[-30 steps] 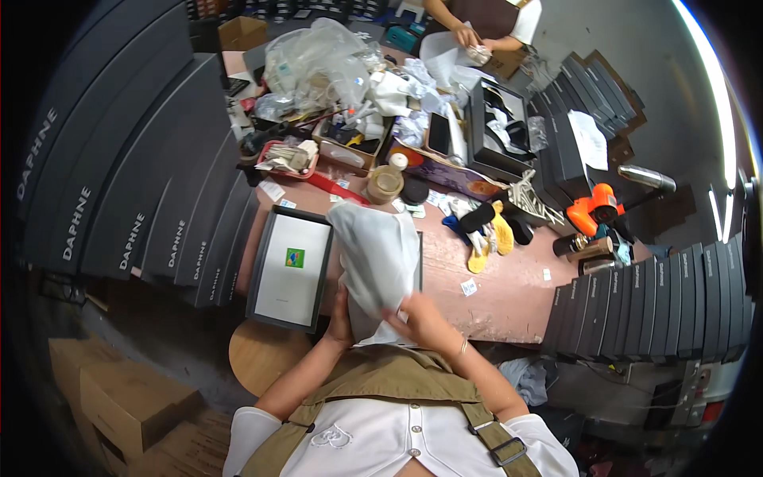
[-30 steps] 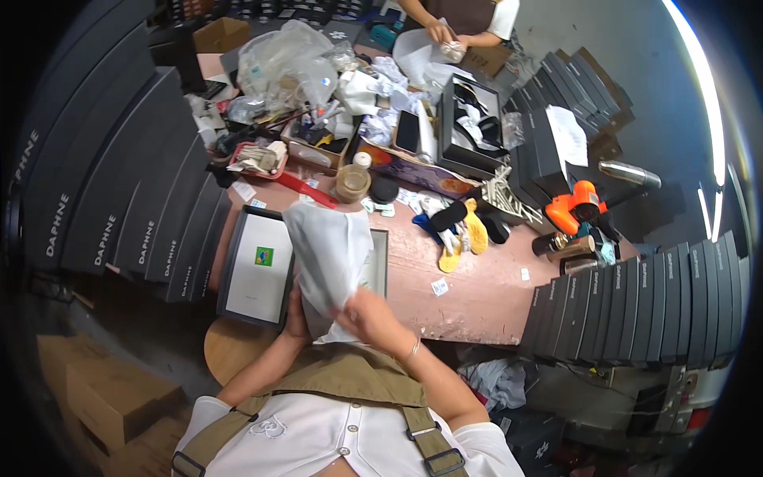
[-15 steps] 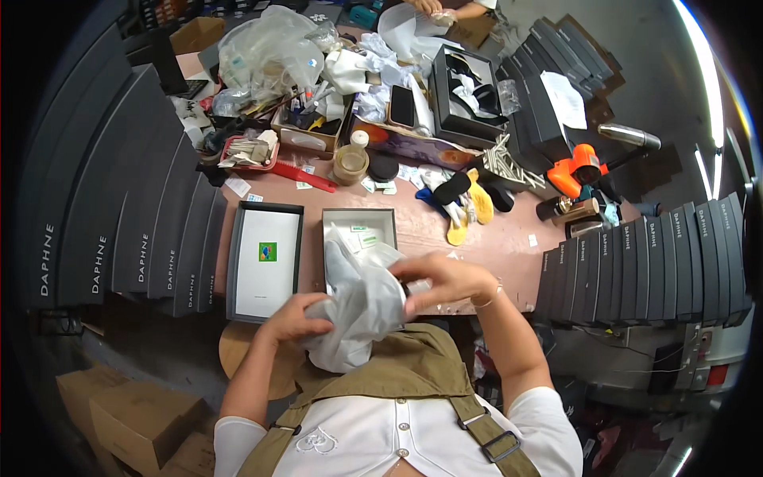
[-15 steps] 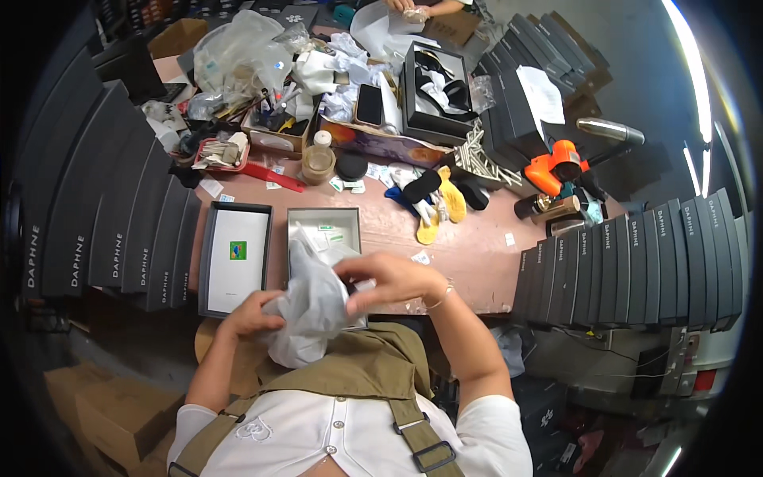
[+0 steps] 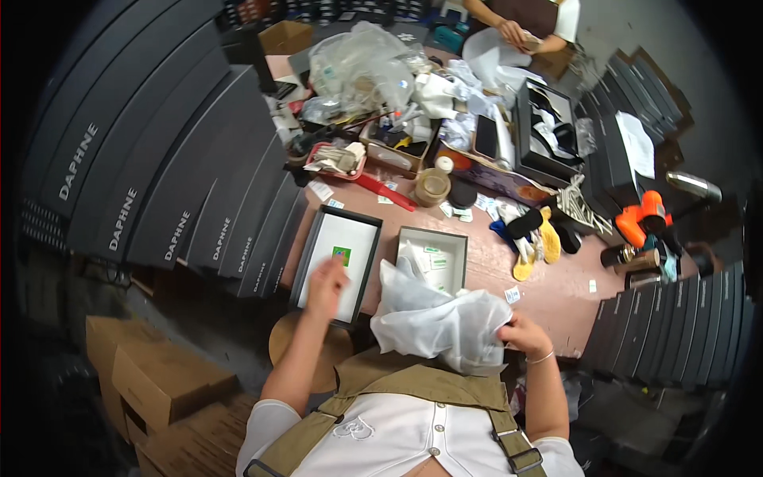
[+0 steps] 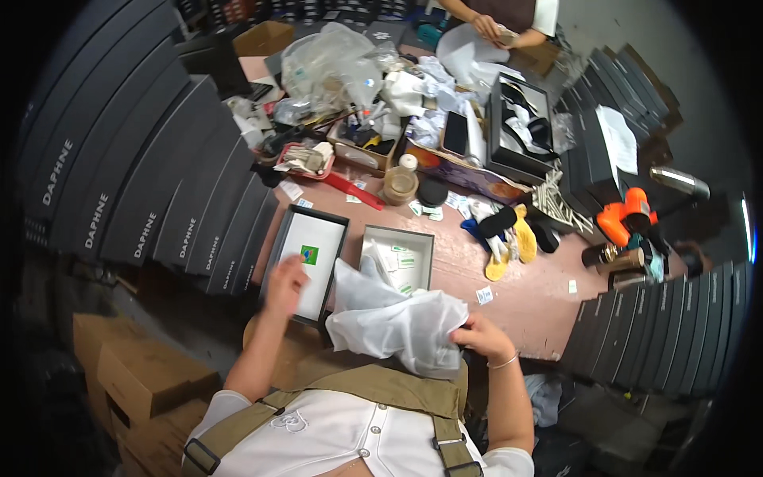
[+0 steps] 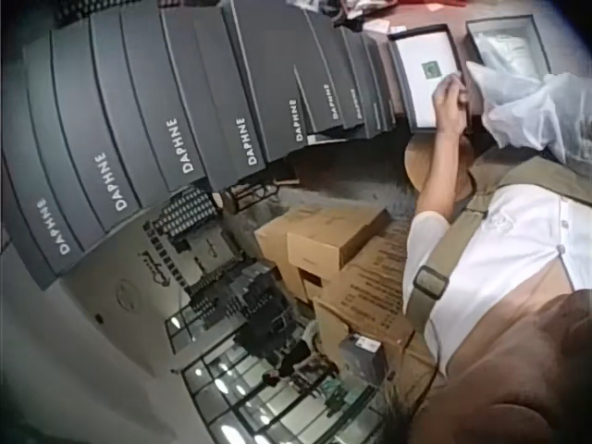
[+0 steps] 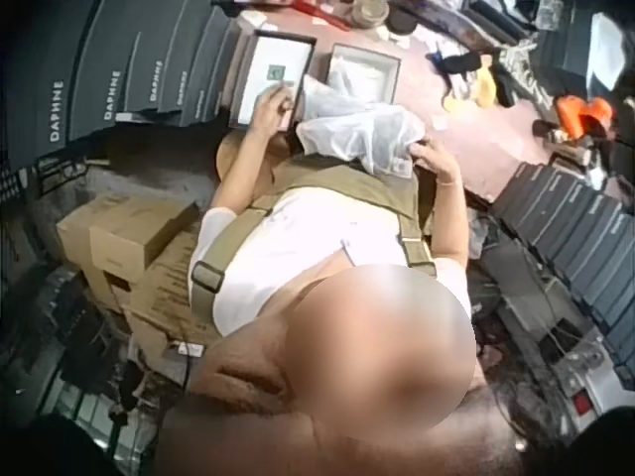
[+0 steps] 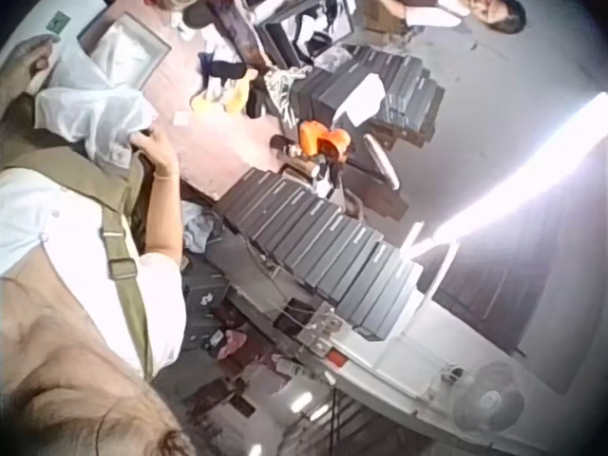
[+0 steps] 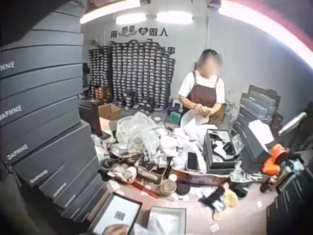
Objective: Inspecting, cleaning, and packing shoes into boxes at a warehouse workstation.
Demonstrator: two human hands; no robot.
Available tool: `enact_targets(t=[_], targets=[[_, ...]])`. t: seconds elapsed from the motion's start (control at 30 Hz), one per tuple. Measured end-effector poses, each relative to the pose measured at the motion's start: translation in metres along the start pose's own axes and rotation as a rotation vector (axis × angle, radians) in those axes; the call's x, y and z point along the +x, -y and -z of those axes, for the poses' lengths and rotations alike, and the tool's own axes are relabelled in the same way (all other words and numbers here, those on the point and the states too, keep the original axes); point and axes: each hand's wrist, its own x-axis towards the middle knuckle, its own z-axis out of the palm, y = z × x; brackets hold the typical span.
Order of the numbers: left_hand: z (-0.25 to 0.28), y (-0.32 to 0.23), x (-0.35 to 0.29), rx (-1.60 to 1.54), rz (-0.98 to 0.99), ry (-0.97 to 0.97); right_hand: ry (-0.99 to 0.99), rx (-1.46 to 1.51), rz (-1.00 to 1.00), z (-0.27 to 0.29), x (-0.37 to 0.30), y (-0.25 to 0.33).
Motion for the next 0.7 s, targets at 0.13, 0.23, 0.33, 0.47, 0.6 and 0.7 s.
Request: enact_targets(t=[0.13, 0.23, 0.33, 0.47, 0.6, 0.7], targets=[[-0.022, -0.045, 0.026, 0.167, -0.218, 0.047, -0.147, 0.083, 0.088, 0.017, -0.018, -0.003], [-0.035, 0.038, 0.001, 0.231, 0.133, 0.267, -0.182, 0.095, 0.079, -0.002, -0.006, -0.011], [-0.067, 0.056, -0.007, -0.178, 0.354, 0.199, -0.120, 0.032, 0.120, -0.021, -0.003, -0.005], [-0.037, -0.006, 0.011, 0.116, -0.033, -0.118, -0.054, -0.198, 0.174, -0.017, -0.021, 0.014], [-0.054, -0.130, 0.010, 0.135, -0.836, -0.159, -0.274, -0.294, 0.103, -0.011, -0.026, 0.006], [-0.002, -0.071, 0.058, 1.344, -0.973, 0.166, -0.455, -0.506, 0.263, -0.037, -0.004, 0.009]])
